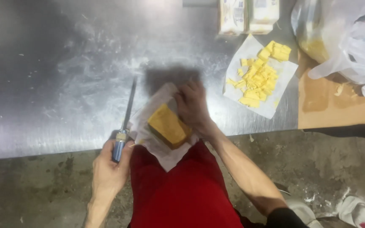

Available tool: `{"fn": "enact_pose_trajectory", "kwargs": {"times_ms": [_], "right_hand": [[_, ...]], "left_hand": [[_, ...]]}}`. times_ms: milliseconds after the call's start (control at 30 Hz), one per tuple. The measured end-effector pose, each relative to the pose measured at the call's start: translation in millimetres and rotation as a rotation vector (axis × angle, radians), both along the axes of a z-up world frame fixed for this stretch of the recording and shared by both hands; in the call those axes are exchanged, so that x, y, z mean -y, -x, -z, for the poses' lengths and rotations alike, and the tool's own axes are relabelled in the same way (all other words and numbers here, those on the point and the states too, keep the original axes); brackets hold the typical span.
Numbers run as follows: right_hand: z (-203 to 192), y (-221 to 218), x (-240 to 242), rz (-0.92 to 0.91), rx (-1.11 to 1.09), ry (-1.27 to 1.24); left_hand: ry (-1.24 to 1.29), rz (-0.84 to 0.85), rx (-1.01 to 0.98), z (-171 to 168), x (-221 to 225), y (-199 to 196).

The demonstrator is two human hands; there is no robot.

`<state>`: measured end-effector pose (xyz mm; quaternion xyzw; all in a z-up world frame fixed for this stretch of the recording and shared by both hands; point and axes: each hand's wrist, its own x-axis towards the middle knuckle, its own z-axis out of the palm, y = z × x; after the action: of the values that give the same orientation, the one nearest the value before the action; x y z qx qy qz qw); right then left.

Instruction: The recorder slices blocks of butter into smaller pieces on a counter and places them into a large industrial mixing bowl.

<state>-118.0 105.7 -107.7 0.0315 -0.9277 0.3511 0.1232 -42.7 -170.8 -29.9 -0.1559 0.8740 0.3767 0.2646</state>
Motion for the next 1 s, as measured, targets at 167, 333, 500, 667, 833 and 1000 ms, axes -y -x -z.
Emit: {"fn": "enact_pose_trajectory", "kwargs": {"times_ms": [167, 333, 500, 667, 833, 1000], "right_hand": [[11.2, 42.9, 14.3, -0.211, 0.083, -0.081], [-48.2, 35.8, -8.7, -0.289, 0.033, 0.175], [-70.1, 42.7, -197.7, 0.058, -0.114, -0.148], [-51.4, 56.3, -300.7, 0.345, 0.355, -0.186], [-58.4, 74.9, -303.4, 0.333, 0.646, 0.06], [-90.4, 51.1, -277.7, 0.345, 0.721, -0.012]], "left_hand": [[0.093, -0.15, -0.151, -13.1, -25.2, -28.5], [-0.088, -0.471, -0.065, 8.9, -18.0, -82.6], [0.007, -0.438, -0.174, 46.3, 15.9, -90.8], [0.077, -0.276, -0.149, 30.6, 33.3, -53.3], [0.107, -0.242, -0.147, 16.8, 23.0, -26.6], [0.121, -0.296, -0.199, 17.5, -12.6, -30.2]]}}
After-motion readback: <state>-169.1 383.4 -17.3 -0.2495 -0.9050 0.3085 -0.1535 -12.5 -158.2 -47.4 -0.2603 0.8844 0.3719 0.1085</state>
